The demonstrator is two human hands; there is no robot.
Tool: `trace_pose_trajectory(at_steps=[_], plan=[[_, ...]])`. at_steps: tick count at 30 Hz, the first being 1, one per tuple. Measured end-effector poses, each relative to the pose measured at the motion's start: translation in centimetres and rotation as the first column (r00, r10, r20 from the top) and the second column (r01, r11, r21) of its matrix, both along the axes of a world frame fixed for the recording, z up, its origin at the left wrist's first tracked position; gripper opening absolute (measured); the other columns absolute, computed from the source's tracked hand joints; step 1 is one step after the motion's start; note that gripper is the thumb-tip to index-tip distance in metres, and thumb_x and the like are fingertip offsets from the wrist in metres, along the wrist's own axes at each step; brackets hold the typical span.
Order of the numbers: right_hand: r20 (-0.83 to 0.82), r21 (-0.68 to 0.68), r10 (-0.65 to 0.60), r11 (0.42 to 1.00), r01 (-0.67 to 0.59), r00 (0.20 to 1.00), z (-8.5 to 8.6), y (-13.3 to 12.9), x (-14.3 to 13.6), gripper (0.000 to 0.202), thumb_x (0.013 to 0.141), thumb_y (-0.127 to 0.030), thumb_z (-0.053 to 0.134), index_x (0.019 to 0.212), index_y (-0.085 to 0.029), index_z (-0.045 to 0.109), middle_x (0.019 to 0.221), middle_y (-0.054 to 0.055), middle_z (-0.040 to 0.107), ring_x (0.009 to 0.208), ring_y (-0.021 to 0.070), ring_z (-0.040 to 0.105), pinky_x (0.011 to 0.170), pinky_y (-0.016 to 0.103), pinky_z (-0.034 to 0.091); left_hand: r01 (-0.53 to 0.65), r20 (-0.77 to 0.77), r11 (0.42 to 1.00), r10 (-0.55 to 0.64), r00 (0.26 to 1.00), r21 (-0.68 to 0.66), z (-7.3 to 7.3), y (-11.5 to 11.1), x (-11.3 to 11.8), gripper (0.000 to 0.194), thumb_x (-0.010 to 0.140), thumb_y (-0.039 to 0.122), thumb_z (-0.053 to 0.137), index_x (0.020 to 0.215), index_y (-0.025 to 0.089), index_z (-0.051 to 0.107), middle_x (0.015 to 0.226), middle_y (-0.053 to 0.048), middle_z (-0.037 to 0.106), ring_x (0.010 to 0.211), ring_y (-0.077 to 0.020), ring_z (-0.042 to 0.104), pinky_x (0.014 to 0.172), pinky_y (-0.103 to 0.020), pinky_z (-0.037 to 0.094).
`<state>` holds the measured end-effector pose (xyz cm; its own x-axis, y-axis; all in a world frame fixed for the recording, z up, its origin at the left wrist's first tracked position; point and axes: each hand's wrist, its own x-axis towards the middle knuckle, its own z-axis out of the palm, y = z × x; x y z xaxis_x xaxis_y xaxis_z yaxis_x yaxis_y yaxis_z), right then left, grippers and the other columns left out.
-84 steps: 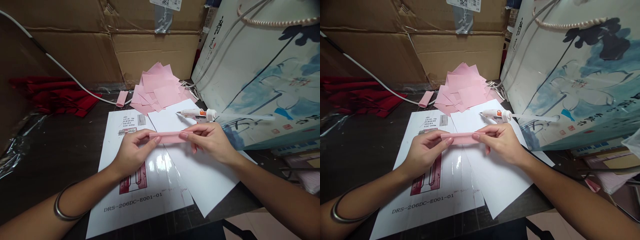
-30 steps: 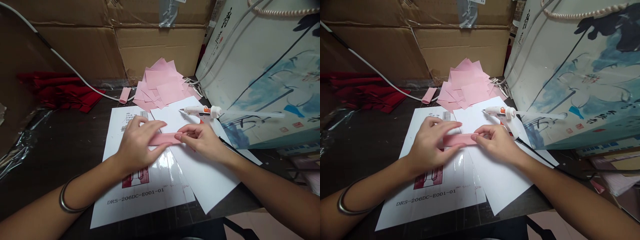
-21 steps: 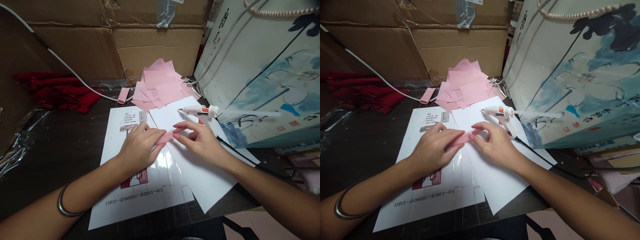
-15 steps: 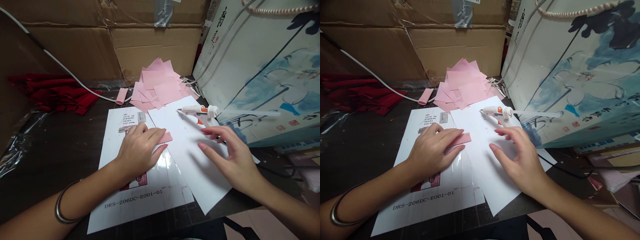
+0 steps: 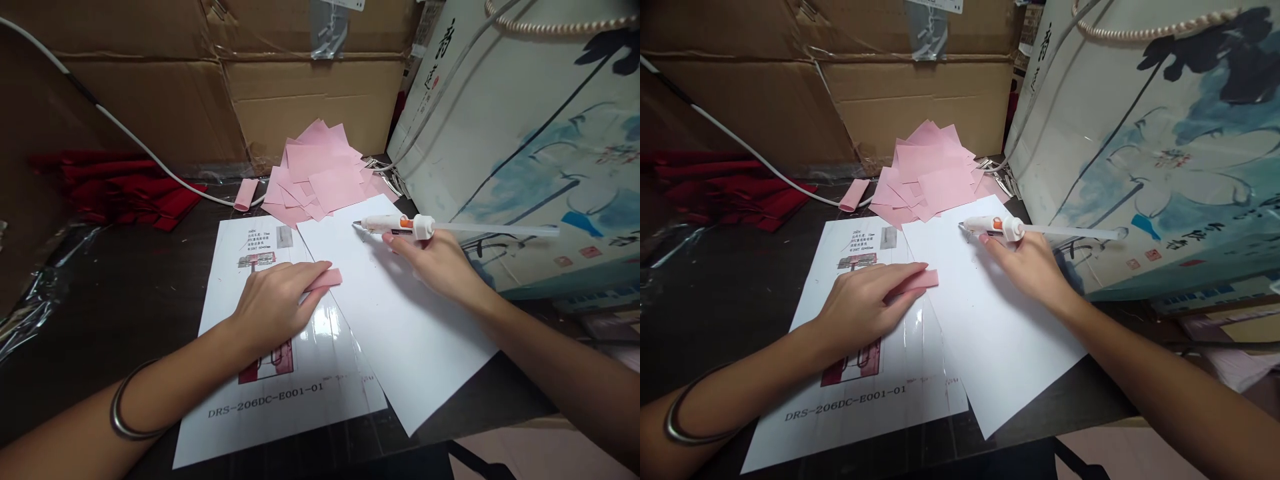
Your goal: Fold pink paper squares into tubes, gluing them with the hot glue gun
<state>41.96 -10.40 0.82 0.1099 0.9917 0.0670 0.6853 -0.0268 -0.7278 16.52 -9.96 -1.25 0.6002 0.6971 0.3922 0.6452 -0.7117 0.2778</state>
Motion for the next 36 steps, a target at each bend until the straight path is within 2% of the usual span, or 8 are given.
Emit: trace_pose_trajectory(at_steps=[4, 8, 11, 20, 25, 29, 34, 36], plan=[[0.033, 0.039, -0.004, 0.999, 0.003, 0.999, -0.5, -0.6, 0.2, 0.032, 0.089, -0.048, 0.056, 0.086, -0.02, 0.071, 0.069, 0.004, 0.066, 0.066, 0.0208, 0.06, 0.061, 0.034, 0.044, -0.001, 0.083, 0.998, 0.006, 0.996, -0.059, -0.4, 0.4, -0.5, 0.026, 0.089, 0.03, 0.058, 0.111, 0.019, 0.066, 0.105, -0.005, 0.073, 0.088, -0.0218, 0.069, 0.072, -0.032, 0.051], [-0.101, -0.014, 0.149, 0.988, -0.151, 0.984, 0.0, -1.8, 1.1, 0.03, 0.088, -0.048, 0.058, 0.089, -0.021, 0.072, 0.055, -0.002, 0.055, 0.053, 0.0156, 0.052, 0.052, 0.03, 0.039, -0.021, 0.121, 0.995, 0.033, 0.992, -0.1, -0.3, 0.6, -0.6, 0.026, 0.089, 0.03, 0.058, 0.111, 0.019, 0.065, 0.106, -0.006, 0.073, 0.091, -0.0216, 0.069, 0.077, -0.033, 0.052], [-0.134, -0.016, 0.246, 0.968, -0.25, 0.96, 0.9, -2.5, 1.4, 0.026, 0.087, -0.047, 0.061, 0.087, -0.023, 0.071, 0.061, -0.002, 0.052, 0.056, 0.0144, 0.049, 0.052, 0.029, 0.037, -0.023, 0.146, 0.994, 0.039, 0.989, -0.111, -0.2, 0.7, -0.6, 0.025, 0.088, 0.03, 0.06, 0.11, 0.019, 0.065, 0.105, -0.006, 0.072, 0.091, -0.0208, 0.068, 0.078, -0.032, 0.052], [-0.139, -0.089, 0.314, 0.941, -0.327, 0.939, 1.3, -2.6, 0.9, 0.026, 0.089, -0.045, 0.058, 0.087, -0.021, 0.069, 0.068, 0.0, 0.059, 0.061, 0.0147, 0.051, 0.053, 0.029, 0.035, -0.012, 0.146, 0.993, 0.029, 0.989, -0.114, 0.2, 0.7, -0.4, 0.024, 0.087, 0.03, 0.062, 0.107, 0.019, 0.065, 0.103, -0.004, 0.072, 0.091, -0.0197, 0.067, 0.077, -0.03, 0.05], [-0.157, -0.1, 0.365, 0.918, -0.383, 0.918, 1.3, -2.3, 0.5, 0.024, 0.09, -0.041, 0.058, 0.097, -0.022, 0.07, 0.087, 0.002, 0.069, 0.078, 0.0192, 0.06, 0.065, 0.031, 0.043, -0.016, 0.13, 0.994, 0.03, 0.991, -0.112, 0.1, 0.6, -0.4, 0.023, 0.086, 0.029, 0.062, 0.106, 0.018, 0.065, 0.101, -0.004, 0.072, 0.088, -0.019, 0.067, 0.075, -0.029, 0.049], [-0.149, -0.149, 0.399, 0.896, -0.419, 0.905, 1.5, -1.9, 0.3, 0.024, 0.09, -0.041, 0.057, 0.093, -0.022, 0.071, 0.089, 0.004, 0.071, 0.086, 0.0236, 0.063, 0.073, 0.034, 0.048, -0.019, 0.121, 0.988, 0.038, 0.992, -0.153, 0.1, 0.5, -0.4, 0.021, 0.088, 0.03, 0.06, 0.105, 0.018, 0.064, 0.097, -0.003, 0.072, 0.082, -0.0187, 0.066, 0.071, -0.03, 0.048], [-0.069, -0.156, 0.457, 0.873, -0.462, 0.887, 2.1, -1.5, 0.3, 0.021, 0.089, -0.039, 0.057, 0.091, -0.023, 0.07, 0.092, 0.003, 0.07, 0.084, 0.0226, 0.063, 0.071, 0.033, 0.047, 0.021, 0.134, 0.984, 0.002, 0.991, -0.175, 0.1, 0.6, -0.4, 0.019, 0.09, 0.023, 0.05, 0.096, 0.017, 0.067, 0.095, -0.006, 0.068, 0.084, -0.0182, 0.062, 0.073, -0.031, 0.048], [-0.022, -0.175, 0.467, 0.869, -0.463, 0.884, 2.4, -1.4, 0.2, 0.02, 0.089, -0.039, 0.058, 0.087, -0.023, 0.07, 0.085, 0.002, 0.069, 0.076, 0.0208, 0.061, 0.065, 0.032, 0.045, 0.001, 0.115, 0.988, 0.017, 0.993, -0.152, -0.1, 0.7, -0.4, 0.019, 0.089, 0.023, 0.052, 0.093, 0.016, 0.069, 0.09, -0.006, 0.064, 0.077, -0.0172, 0.06, 0.067, -0.03, 0.047]])
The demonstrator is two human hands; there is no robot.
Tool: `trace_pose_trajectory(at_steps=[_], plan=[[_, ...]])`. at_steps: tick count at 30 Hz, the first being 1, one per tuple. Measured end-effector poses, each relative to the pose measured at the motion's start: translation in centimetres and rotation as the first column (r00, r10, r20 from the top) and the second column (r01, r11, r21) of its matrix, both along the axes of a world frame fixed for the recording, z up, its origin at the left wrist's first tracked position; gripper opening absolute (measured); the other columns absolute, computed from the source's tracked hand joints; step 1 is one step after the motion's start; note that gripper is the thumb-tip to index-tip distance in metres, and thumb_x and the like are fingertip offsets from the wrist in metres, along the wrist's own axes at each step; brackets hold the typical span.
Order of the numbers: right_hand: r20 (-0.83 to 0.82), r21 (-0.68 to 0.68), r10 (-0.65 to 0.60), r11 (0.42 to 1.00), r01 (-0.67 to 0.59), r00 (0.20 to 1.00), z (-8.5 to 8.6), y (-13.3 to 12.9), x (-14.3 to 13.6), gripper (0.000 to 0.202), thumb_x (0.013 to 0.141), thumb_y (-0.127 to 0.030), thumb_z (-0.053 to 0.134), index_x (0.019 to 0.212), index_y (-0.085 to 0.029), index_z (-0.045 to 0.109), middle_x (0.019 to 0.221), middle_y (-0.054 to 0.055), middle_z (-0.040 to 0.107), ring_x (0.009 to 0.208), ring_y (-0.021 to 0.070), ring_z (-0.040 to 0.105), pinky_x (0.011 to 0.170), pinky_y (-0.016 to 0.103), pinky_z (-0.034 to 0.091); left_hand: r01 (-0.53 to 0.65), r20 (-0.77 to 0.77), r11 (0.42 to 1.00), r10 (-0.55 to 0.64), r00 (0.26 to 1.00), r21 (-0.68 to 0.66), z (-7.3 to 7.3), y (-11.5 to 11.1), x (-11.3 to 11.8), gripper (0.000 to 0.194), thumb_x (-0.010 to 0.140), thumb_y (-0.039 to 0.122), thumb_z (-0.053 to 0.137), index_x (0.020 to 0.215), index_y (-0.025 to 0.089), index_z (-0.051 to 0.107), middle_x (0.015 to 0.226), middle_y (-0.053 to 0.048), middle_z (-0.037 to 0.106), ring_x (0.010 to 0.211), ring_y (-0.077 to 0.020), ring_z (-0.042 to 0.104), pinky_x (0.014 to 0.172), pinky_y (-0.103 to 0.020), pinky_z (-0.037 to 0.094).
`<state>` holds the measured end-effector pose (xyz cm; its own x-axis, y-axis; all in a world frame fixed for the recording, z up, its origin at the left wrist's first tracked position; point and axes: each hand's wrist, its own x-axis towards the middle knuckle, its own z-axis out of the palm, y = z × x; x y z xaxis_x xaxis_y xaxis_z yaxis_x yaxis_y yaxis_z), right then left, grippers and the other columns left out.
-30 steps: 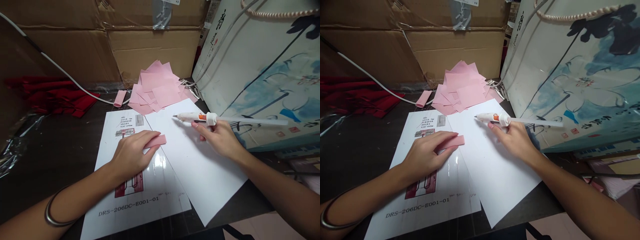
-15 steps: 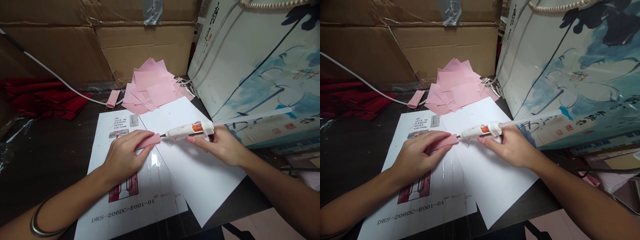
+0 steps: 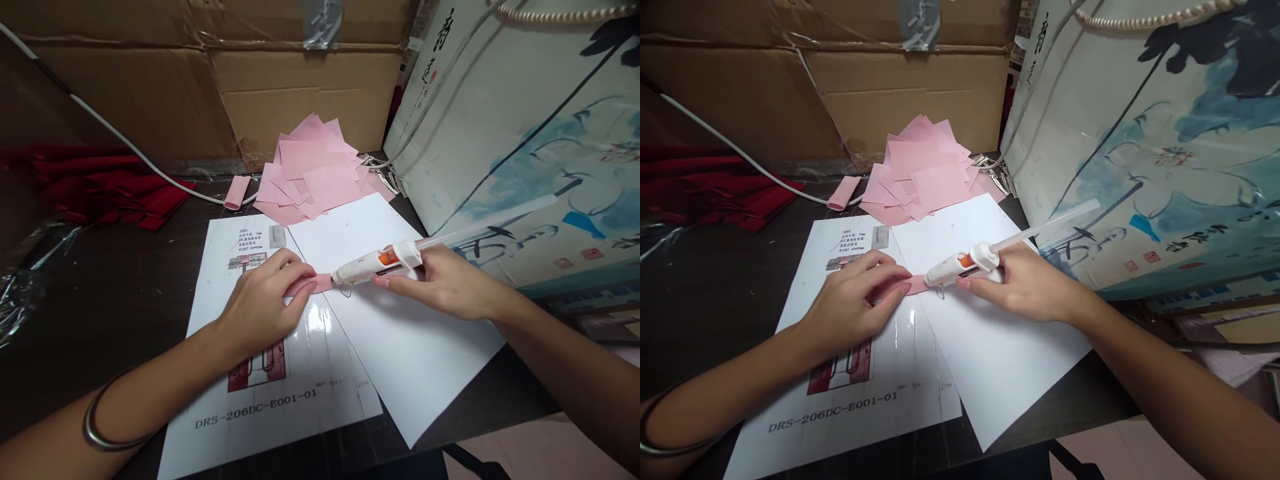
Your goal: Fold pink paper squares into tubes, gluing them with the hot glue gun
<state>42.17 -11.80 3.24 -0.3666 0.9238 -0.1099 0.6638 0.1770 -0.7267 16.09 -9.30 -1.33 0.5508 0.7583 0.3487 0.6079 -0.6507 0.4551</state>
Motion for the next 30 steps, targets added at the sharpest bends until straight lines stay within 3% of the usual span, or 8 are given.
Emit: trace_pose_trajectory(at_steps=[4, 10, 23, 30], plan=[[0.115, 0.012, 0.062, 0.998, -0.064, 0.991, 0.8, 0.3, -0.4, 0.024, 0.087, -0.041, 0.058, 0.073, -0.023, 0.062, 0.065, -0.001, 0.06, 0.058, 0.016, 0.051, 0.053, 0.03, 0.035, 0.002, -0.046, 1.0, -0.001, 0.999, 0.011, -0.3, 0.0, -0.1, 0.02, 0.089, 0.023, 0.052, 0.092, 0.017, 0.071, 0.082, -0.005, 0.061, 0.068, -0.0155, 0.057, 0.061, -0.029, 0.044], [0.161, 0.041, 0.168, 0.983, -0.176, 0.973, 2.0, 0.8, -1.2, 0.027, 0.091, -0.04, 0.054, 0.071, -0.022, 0.055, 0.066, -0.002, 0.058, 0.058, 0.0135, 0.048, 0.052, 0.029, 0.034, 0.028, -0.038, 1.0, -0.028, 0.999, 0.004, -0.5, -0.1, -0.2, 0.021, 0.09, 0.024, 0.053, 0.092, 0.017, 0.072, 0.085, -0.006, 0.065, 0.072, -0.0162, 0.06, 0.064, -0.03, 0.046], [0.262, 0.019, 0.147, 0.987, -0.157, 0.954, 2.4, 0.3, -1.7, 0.027, 0.093, -0.038, 0.051, 0.074, -0.02, 0.057, 0.064, -0.002, 0.056, 0.055, 0.0121, 0.044, 0.05, 0.029, 0.031, 0.025, -0.024, 1.0, -0.025, 0.999, 0.016, -0.7, -0.1, -0.3, 0.02, 0.091, 0.024, 0.053, 0.09, 0.016, 0.071, 0.085, -0.004, 0.066, 0.073, -0.0173, 0.062, 0.065, -0.03, 0.046], [0.286, 0.074, 0.115, 0.987, -0.141, 0.951, 2.3, 0.0, -1.9, 0.028, 0.092, -0.039, 0.051, 0.072, -0.02, 0.056, 0.059, -0.004, 0.054, 0.051, 0.011, 0.043, 0.048, 0.028, 0.03, 0.027, -0.029, 0.999, -0.026, 0.999, 0.024, -0.9, 0.0, -0.3, 0.019, 0.09, 0.024, 0.054, 0.091, 0.017, 0.071, 0.085, -0.004, 0.066, 0.072, -0.0173, 0.061, 0.064, -0.031, 0.046]])
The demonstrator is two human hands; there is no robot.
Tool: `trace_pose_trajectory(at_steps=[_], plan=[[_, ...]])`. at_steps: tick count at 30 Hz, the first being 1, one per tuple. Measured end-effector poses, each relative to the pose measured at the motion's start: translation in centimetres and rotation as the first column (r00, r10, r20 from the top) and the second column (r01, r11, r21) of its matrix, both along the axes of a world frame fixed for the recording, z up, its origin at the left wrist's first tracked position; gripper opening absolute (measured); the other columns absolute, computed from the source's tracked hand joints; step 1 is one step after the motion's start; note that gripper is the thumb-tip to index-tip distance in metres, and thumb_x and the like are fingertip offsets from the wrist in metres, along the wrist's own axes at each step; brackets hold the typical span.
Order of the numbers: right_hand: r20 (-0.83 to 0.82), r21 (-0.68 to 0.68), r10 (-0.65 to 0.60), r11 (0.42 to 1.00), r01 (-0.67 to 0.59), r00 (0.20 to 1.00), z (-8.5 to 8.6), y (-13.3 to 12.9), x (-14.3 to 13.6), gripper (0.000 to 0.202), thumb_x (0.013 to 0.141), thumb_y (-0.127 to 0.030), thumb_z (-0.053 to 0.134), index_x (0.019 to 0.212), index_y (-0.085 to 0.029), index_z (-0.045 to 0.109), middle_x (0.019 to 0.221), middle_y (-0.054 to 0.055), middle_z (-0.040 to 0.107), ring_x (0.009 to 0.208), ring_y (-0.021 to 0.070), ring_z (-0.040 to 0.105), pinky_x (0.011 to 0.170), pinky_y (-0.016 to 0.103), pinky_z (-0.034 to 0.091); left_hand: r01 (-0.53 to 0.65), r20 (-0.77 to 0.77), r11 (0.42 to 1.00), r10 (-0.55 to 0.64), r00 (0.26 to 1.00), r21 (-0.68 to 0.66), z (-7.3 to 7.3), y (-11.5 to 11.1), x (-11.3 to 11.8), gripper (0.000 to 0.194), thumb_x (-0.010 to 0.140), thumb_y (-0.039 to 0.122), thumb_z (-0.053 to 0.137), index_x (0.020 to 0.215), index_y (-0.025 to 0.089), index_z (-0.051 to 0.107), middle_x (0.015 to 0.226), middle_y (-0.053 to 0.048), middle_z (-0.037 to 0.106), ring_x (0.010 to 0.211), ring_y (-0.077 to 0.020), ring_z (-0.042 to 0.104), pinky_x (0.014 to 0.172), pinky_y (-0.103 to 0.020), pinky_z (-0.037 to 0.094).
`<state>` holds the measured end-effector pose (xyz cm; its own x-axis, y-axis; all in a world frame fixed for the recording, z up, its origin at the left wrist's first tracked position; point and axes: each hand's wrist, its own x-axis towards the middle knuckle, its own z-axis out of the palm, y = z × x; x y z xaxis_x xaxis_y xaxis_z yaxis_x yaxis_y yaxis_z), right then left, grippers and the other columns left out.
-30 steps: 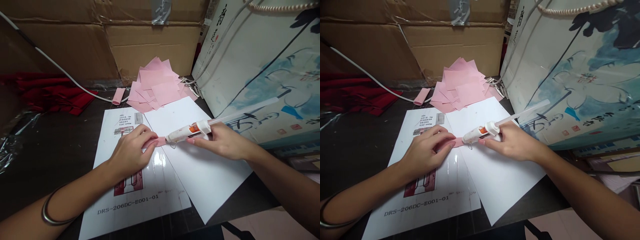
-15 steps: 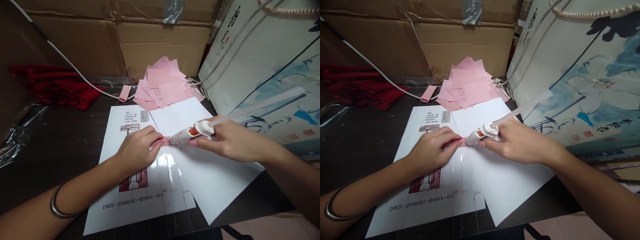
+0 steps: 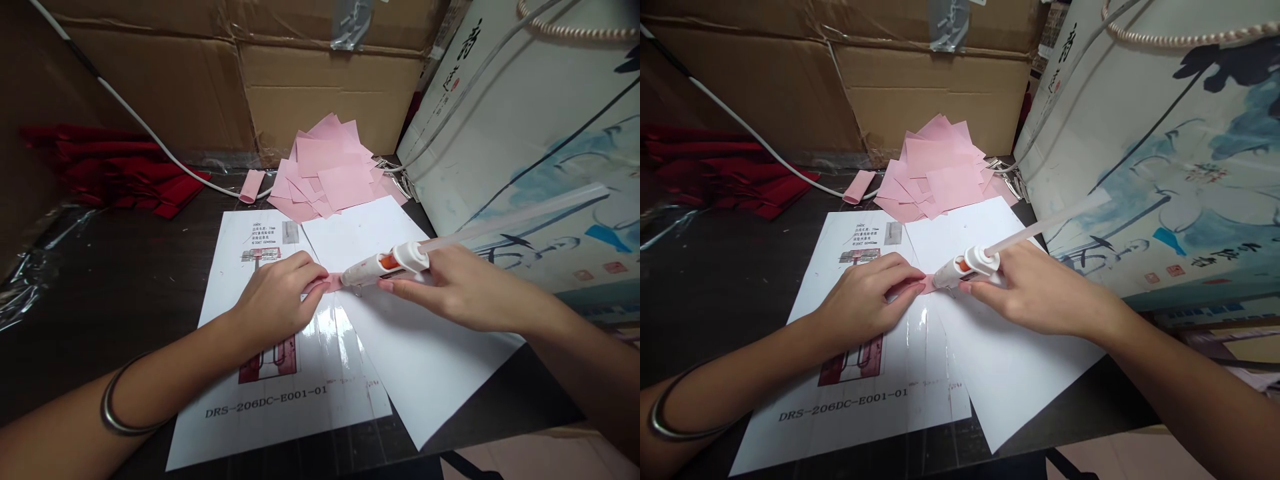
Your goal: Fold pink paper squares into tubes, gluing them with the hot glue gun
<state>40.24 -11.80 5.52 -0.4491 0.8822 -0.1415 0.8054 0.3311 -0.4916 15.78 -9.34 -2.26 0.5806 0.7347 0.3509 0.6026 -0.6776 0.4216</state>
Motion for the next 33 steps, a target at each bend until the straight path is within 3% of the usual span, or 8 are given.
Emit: trace_pose_trajectory(at_steps=[5, 10, 18, 24, 28, 33], plan=[[0.044, 0.118, -0.049, 0.992, 0.044, 0.998, -0.2, -0.6, -0.2, 0.036, 0.092, -0.038, 0.052, 0.061, -0.02, 0.047, 0.051, -0.004, 0.047, 0.044, 0.01, 0.038, 0.044, 0.028, 0.025, -0.006, 0.004, 1.0, 0.006, 1.0, -0.022, 0.0, 0.0, 0.0, 0.019, 0.09, 0.022, 0.053, 0.092, 0.017, 0.071, 0.087, -0.004, 0.066, 0.074, -0.0175, 0.062, 0.066, -0.031, 0.046], [0.054, 0.245, -0.022, 0.97, 0.008, 0.998, 0.1, -1.5, -1.0, 0.026, 0.092, -0.034, 0.051, 0.069, -0.022, 0.053, 0.067, -0.001, 0.061, 0.055, 0.0142, 0.053, 0.05, 0.028, 0.033, -0.007, 0.005, 1.0, 0.007, 1.0, -0.029, 0.1, -0.1, 0.0, 0.018, 0.089, 0.023, 0.054, 0.092, 0.017, 0.071, 0.086, -0.003, 0.066, 0.072, -0.0173, 0.061, 0.064, -0.031, 0.046], [0.117, 0.237, 0.022, 0.97, -0.049, 0.993, 0.5, -1.3, -1.0, 0.026, 0.092, -0.037, 0.053, 0.075, -0.024, 0.067, 0.063, 0.003, 0.064, 0.06, 0.0192, 0.058, 0.055, 0.031, 0.037, -0.011, -0.021, 1.0, 0.011, 1.0, 0.001, 0.0, -0.1, 0.0, 0.018, 0.09, 0.024, 0.054, 0.093, 0.017, 0.07, 0.087, -0.003, 0.066, 0.074, -0.0182, 0.062, 0.065, -0.032, 0.047], [0.139, 0.144, 0.01, 0.989, -0.03, 0.99, 1.1, -1.1, -1.1, 0.027, 0.092, -0.037, 0.052, 0.073, -0.023, 0.064, 0.061, 0.001, 0.06, 0.057, 0.0165, 0.053, 0.054, 0.031, 0.034, -0.006, -0.044, 1.0, 0.006, 0.999, -0.002, 0.1, -0.2, 0.0, 0.019, 0.091, 0.024, 0.052, 0.093, 0.018, 0.07, 0.086, -0.003, 0.066, 0.075, -0.0184, 0.063, 0.066, -0.032, 0.048], [0.106, 0.03, -0.082, 0.996, 0.079, 0.991, 1.3, -1.4, -0.9, 0.032, 0.092, -0.042, 0.051, 0.068, -0.021, 0.055, 0.061, -0.002, 0.056, 0.053, 0.0127, 0.048, 0.05, 0.028, 0.032, -0.019, -0.065, 0.999, 0.021, 0.998, 0.026, 0.0, -0.2, 0.1, 0.019, 0.091, 0.024, 0.051, 0.095, 0.018, 0.069, 0.086, -0.003, 0.065, 0.072, -0.0184, 0.061, 0.062, -0.032, 0.046], [-0.011, -0.016, -0.325, 0.946, 0.325, 0.946, -0.2, -2.9, 0.5, 0.05, 0.087, -0.055, 0.055, 0.053, -0.02, 0.044, 0.048, -0.004, 0.043, 0.045, 0.0108, 0.039, 0.045, 0.028, 0.029, -0.016, -0.057, 1.0, 0.017, 0.998, 0.02, 0.3, -0.2, 0.1, 0.019, 0.09, 0.021, 0.05, 0.094, 0.017, 0.068, 0.091, -0.004, 0.062, 0.073, -0.0172, 0.061, 0.061, -0.03, 0.046]])
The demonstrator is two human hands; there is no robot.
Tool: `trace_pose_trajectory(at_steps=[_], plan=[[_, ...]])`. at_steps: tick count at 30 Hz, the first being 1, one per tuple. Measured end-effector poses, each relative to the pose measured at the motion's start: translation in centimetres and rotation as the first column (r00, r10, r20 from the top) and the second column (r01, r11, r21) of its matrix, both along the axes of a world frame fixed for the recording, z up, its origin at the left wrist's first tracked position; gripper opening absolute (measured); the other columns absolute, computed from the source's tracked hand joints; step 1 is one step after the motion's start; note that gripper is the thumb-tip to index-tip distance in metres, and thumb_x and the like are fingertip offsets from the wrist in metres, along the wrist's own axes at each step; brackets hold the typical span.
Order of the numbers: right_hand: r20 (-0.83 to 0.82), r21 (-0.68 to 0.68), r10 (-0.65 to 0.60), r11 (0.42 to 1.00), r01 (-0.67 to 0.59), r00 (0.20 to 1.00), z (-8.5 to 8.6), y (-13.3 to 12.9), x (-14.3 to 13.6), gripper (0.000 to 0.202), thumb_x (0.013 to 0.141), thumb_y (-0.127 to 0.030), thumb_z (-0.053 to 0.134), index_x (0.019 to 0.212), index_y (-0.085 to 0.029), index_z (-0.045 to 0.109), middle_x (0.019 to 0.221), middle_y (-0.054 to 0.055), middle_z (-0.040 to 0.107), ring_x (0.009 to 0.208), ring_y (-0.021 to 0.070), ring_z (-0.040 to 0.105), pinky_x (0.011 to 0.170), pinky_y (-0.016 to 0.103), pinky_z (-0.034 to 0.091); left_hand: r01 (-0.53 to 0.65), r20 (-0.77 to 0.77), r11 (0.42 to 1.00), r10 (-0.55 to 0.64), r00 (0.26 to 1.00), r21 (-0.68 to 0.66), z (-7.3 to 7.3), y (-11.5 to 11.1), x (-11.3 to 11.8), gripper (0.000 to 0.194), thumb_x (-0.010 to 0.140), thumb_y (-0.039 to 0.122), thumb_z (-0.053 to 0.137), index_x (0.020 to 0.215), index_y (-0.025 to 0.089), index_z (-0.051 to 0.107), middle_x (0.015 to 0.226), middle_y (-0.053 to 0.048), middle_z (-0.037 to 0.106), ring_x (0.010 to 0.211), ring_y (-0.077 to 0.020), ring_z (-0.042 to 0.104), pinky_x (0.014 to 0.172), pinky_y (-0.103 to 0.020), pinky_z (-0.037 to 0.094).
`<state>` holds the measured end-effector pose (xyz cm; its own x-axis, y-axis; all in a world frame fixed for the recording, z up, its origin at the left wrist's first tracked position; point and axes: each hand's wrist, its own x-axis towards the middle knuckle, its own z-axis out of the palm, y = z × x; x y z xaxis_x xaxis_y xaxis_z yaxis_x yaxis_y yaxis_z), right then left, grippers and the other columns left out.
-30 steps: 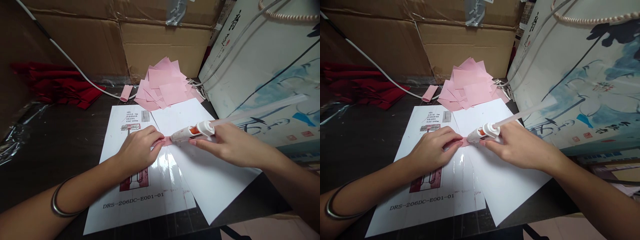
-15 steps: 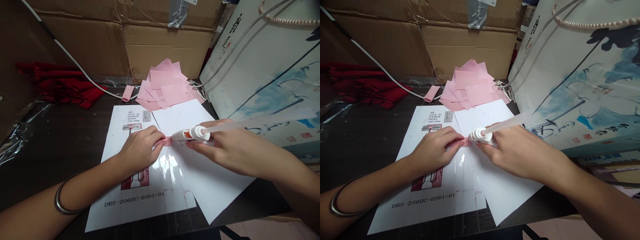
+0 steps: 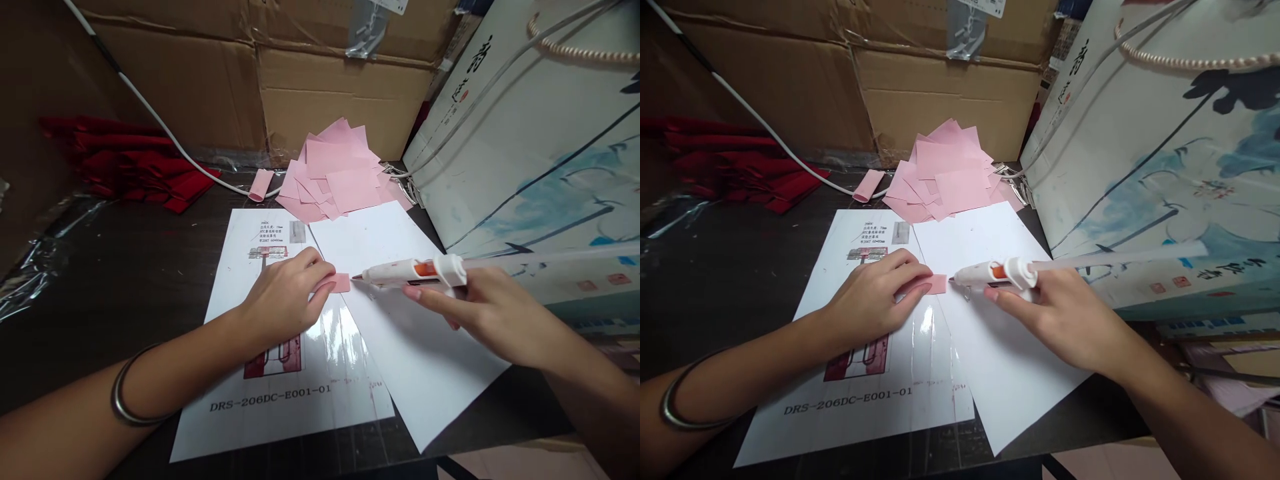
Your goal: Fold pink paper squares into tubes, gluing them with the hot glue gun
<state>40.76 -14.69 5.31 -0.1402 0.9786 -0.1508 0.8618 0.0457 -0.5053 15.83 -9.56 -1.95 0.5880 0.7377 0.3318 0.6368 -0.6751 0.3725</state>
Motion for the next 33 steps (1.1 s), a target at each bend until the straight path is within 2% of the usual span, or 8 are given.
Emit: trace_pose_trajectory(at_steps=[5, 12, 16, 21, 24, 27, 29, 33], plan=[[-0.213, 0.019, -0.088, 0.995, 0.094, 0.973, -2.6, -0.7, 1.1, 0.034, 0.088, -0.053, 0.056, 0.079, -0.022, 0.069, 0.06, -0.002, 0.058, 0.052, 0.0133, 0.05, 0.047, 0.027, 0.035, 0.015, 0.029, 1.0, -0.015, 0.999, -0.005, 0.2, -0.1, -0.1, 0.019, 0.089, 0.025, 0.052, 0.096, 0.017, 0.067, 0.096, -0.005, 0.065, 0.079, -0.019, 0.063, 0.065, -0.032, 0.049], [-0.212, 0.283, -0.11, 0.944, 0.169, 0.971, -4.9, 2.2, 1.8, 0.036, 0.091, -0.049, 0.054, 0.104, -0.021, 0.073, 0.088, 0.006, 0.071, 0.08, 0.023, 0.065, 0.066, 0.035, 0.05, 0.059, -0.077, 0.994, -0.051, 0.996, 0.097, 0.3, -0.5, -0.1, 0.03, 0.08, 0.022, 0.057, 0.109, 0.019, 0.065, 0.106, -0.005, 0.069, 0.086, -0.0239, 0.067, 0.062, -0.034, 0.051], [-0.167, 0.266, -0.134, 0.948, 0.176, 0.977, -4.8, 2.6, 2.1, 0.039, 0.091, -0.05, 0.053, 0.108, -0.021, 0.072, 0.093, 0.007, 0.072, 0.08, 0.0231, 0.065, 0.068, 0.037, 0.05, 0.062, -0.081, 0.98, -0.047, 0.996, 0.191, 0.5, -0.7, -0.1, 0.03, 0.079, 0.014, 0.053, 0.105, 0.02, 0.067, 0.101, -0.003, 0.073, 0.081, -0.022, 0.069, 0.058, -0.032, 0.05], [0.0, 0.275, -0.214, 0.939, 0.206, 0.977, -4.6, 1.0, 2.7, 0.048, 0.084, -0.058, 0.058, 0.107, -0.017, 0.067, 0.072, 0.004, 0.064, 0.06, 0.0205, 0.057, 0.052, 0.034, 0.045, 0.039, -0.02, 0.954, -0.035, 0.999, 0.298, 0.4, -0.6, 0.0, 0.035, 0.073, 0.005, 0.052, 0.103, 0.018, 0.067, 0.1, -0.001, 0.075, 0.082, -0.0208, 0.071, 0.063, -0.032, 0.054], [0.07, 0.285, -0.154, 0.95, 0.128, 0.986, -4.4, -0.6, 3.0, 0.044, 0.087, -0.055, 0.056, 0.107, -0.017, 0.063, 0.083, 0.007, 0.068, 0.068, 0.0223, 0.062, 0.057, 0.035, 0.048, 0.026, 0.059, 0.94, -0.048, 0.997, 0.339, 0.4, -0.5, 0.0, 0.036, 0.075, 0.006, 0.053, 0.107, 0.015, 0.065, 0.101, -0.002, 0.075, 0.082, -0.0204, 0.071, 0.064, -0.032, 0.055], [0.198, 0.383, -0.105, 0.924, 0.021, 0.975, -3.8, -3.0, 2.8, 0.051, 0.091, -0.052, 0.052, 0.124, -0.014, 0.055, 0.113, 0.017, 0.067, 0.095, 0.0316, 0.066, 0.072, 0.041, 0.052, 0.035, 0.201, 0.958, -0.096, 0.975, 0.286, 0.6, -0.4, 0.1, 0.032, 0.081, 0.007, 0.052, 0.11, 0.014, 0.063, 0.1, -0.003, 0.075, 0.078, -0.0163, 0.07, 0.066, -0.029, 0.056], [0.303, 0.517, -0.159, 0.856, -0.021, 0.94, -3.1, -4.8, 2.3, 0.062, 0.091, -0.055, 0.048, 0.134, -0.01, 0.047, 0.125, 0.023, 0.061, 0.104, 0.039, 0.064, 0.075, 0.046, 0.051, 0.06, 0.315, 0.979, -0.121, 0.941, 0.196, 0.9, -0.4, 0.2, 0.03, 0.084, 0.008, 0.052, 0.111, 0.014, 0.062, 0.1, -0.005, 0.074, 0.077, -0.0137, 0.068, 0.069, -0.028, 0.056], [0.196, 0.552, -0.061, 0.832, -0.059, 0.979, -1.4, -6.2, 0.0, 0.041, 0.09, -0.042, 0.056, 0.124, -0.02, 0.055, 0.097, 0.011, 0.073, 0.063, 0.024, 0.068, 0.056, 0.036, 0.05, 0.144, 0.467, 0.988, -0.155, 0.87, 0.058, 1.3, -0.7, 0.3, 0.028, 0.085, 0.008, 0.054, 0.112, 0.013, 0.062, 0.106, -0.008, 0.072, 0.088, -0.014, 0.067, 0.073, -0.026, 0.056]])
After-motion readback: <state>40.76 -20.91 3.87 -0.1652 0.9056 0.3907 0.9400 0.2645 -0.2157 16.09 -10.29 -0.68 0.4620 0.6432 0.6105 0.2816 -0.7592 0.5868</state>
